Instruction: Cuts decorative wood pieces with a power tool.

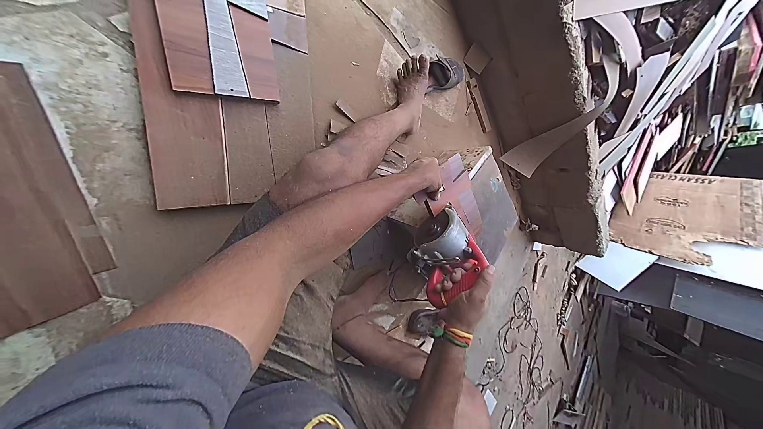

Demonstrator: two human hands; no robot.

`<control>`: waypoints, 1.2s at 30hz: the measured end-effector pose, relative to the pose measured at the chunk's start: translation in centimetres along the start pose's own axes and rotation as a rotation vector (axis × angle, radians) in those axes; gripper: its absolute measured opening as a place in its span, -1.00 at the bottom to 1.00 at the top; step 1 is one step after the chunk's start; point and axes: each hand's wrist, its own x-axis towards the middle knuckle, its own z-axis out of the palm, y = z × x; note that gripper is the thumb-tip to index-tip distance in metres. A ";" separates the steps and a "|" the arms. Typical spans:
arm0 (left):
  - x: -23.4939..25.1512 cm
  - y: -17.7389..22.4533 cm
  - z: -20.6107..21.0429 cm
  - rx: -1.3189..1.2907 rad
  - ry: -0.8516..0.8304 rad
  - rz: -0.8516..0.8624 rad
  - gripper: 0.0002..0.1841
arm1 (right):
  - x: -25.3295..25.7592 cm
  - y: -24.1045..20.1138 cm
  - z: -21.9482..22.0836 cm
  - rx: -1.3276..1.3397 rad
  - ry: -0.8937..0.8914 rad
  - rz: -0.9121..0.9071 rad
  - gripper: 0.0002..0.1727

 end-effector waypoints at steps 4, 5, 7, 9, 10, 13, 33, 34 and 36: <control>-0.1 0.1 -0.1 -0.020 0.010 -0.014 -0.19 | 0.2 0.1 0.0 -0.001 0.010 0.008 -0.27; -0.1 0.1 -0.1 -0.015 0.005 -0.015 -0.18 | 0.3 0.0 0.0 -0.001 0.012 0.014 -0.27; 0.0 0.1 -0.1 0.005 -0.003 -0.012 -0.16 | 0.3 -0.1 0.1 0.000 0.020 0.022 -0.27; 0.2 0.0 0.0 0.002 -0.002 -0.004 -0.16 | 0.3 -0.1 0.1 0.004 0.023 0.025 -0.27; 0.3 -0.1 0.1 -0.003 -0.001 -0.002 -0.16 | 0.4 -0.2 0.1 0.007 0.024 0.029 -0.27; 0.3 -0.1 0.0 -0.007 -0.004 -0.009 -0.14 | 0.5 -0.3 0.2 0.005 0.022 0.035 -0.26; -0.1 -0.1 0.3 -0.028 0.018 -0.001 -0.19 | 1.2 -0.5 0.6 -0.005 0.055 0.012 -0.30; -0.1 -0.2 0.2 -0.030 0.019 -0.002 -0.19 | 1.2 -0.5 0.6 -0.007 0.055 0.010 -0.30; -0.2 -0.2 0.2 -0.028 0.018 -0.001 -0.17 | 1.3 -0.5 0.7 -0.008 0.051 0.013 -0.29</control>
